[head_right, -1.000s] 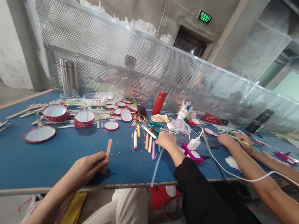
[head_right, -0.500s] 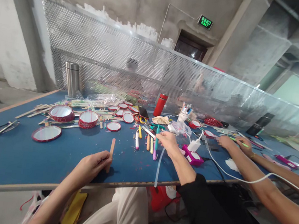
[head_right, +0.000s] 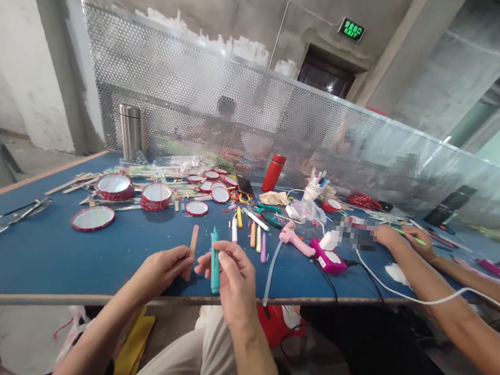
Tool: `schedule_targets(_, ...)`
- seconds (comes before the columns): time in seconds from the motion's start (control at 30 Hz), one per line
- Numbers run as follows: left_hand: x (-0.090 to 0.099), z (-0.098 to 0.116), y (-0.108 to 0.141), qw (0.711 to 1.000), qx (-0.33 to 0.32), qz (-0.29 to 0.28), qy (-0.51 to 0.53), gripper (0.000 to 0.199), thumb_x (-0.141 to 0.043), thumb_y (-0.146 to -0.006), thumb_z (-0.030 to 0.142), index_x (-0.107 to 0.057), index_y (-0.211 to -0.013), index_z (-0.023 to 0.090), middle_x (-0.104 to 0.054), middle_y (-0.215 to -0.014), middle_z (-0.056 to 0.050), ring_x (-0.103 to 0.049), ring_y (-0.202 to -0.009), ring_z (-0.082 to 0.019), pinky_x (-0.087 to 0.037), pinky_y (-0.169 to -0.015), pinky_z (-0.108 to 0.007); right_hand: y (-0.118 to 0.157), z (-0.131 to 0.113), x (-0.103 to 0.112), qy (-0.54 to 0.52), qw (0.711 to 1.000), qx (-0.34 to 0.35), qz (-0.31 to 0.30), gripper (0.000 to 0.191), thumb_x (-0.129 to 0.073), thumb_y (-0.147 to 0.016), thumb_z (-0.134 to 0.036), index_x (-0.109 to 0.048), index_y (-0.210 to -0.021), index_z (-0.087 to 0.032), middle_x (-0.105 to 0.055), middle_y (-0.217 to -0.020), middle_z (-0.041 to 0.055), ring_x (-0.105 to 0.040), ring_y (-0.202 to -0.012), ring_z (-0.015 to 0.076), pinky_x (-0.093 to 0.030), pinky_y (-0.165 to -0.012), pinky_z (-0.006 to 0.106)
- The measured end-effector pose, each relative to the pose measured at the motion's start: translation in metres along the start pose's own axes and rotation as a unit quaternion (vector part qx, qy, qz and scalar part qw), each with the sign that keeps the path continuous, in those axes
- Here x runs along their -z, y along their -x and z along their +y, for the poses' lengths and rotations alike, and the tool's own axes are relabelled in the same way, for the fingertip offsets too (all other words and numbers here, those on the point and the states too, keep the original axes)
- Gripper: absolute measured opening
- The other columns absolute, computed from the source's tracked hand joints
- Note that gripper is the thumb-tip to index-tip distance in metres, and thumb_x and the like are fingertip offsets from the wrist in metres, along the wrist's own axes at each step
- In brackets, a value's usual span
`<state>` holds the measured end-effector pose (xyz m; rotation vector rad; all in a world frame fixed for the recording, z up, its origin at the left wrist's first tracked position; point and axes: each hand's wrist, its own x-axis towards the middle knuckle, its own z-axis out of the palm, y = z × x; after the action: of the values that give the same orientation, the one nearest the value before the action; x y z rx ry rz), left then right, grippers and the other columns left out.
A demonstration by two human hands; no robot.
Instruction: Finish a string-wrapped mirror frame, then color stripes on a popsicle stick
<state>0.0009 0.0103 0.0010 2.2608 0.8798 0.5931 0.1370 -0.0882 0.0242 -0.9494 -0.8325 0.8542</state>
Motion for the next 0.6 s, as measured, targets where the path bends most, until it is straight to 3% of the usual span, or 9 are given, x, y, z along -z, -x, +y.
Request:
schedule_targets(0.13, 0.0, 0.0, 0.0, 1.0, 0.001, 0.0, -0.003, 0.027, -0.035, -0.09, 0.035, -0.048, -0.068, 0.024, -0.067, -0.068, 0.003, -0.059, -0.063, -0.014, -0.039, -0.062, -0.021, -0.01, 0.016, -0.005, -0.005, 0.996, 0.083, 0.043, 0.031, -0.069, -0.075, -0.04, -0.058, -0.1, -0.026, -0.069, -0.082, 0.0036, -0.064, -0.074, 0.0198, -0.046, -0.063, 0.032)
schedule_targets(0.23, 0.0, 0.001, 0.0, 1.0, 0.001, 0.001, -0.007, 0.025, -0.036, -0.089, 0.032, -0.045, -0.068, 0.024, -0.066, -0.067, 0.003, -0.059, -0.062, -0.014, -0.038, -0.061, -0.021, -0.022, 0.021, -0.001, 0.092, 0.975, 0.17, 0.112, 0.027, -0.069, -0.077, -0.041, -0.056, -0.097, -0.027, -0.064, -0.076, 0.0002, -0.059, -0.067, 0.0165, -0.045, -0.063, 0.03)
schedule_targets(0.33, 0.0, 0.002, 0.001, 1.0, 0.003, 0.002, -0.011, 0.025, -0.036, -0.09, 0.032, -0.044, -0.067, 0.024, -0.065, -0.067, 0.002, -0.058, -0.062, -0.014, -0.037, -0.061, -0.021, -0.025, 0.024, 0.001, 0.197, 0.945, 0.207, 0.159, 0.018, -0.063, -0.083, -0.042, -0.055, -0.084, -0.025, -0.053, -0.069, -0.0023, -0.05, -0.059, 0.0135, -0.043, -0.06, 0.029)
schedule_targets(0.43, 0.0, 0.004, 0.001, 1.0, 0.01, 0.001, -0.009, 0.026, -0.035, -0.09, 0.033, -0.044, -0.067, 0.024, -0.065, -0.067, 0.002, -0.058, -0.062, -0.014, -0.038, -0.061, -0.021, -0.02, 0.029, 0.0, 0.23, 0.93, 0.256, 0.132, 0.02, -0.055, -0.089, -0.038, -0.053, -0.075, -0.025, -0.05, -0.068, -0.0011, -0.049, -0.061, 0.0145, -0.041, -0.061, 0.029)
schedule_targets(0.6, -0.001, 0.005, 0.001, 1.0, 0.017, 0.004, -0.007, 0.026, -0.035, -0.089, 0.034, -0.043, -0.066, 0.024, -0.064, -0.066, 0.001, -0.057, -0.061, -0.014, -0.038, -0.061, -0.021, -0.007, 0.038, -0.004, 0.226, 0.925, 0.302, 0.037, 0.022, -0.044, -0.095, -0.028, -0.058, -0.079, -0.024, -0.053, -0.07, 0.0009, -0.052, -0.065, 0.0158, -0.041, -0.063, 0.031)
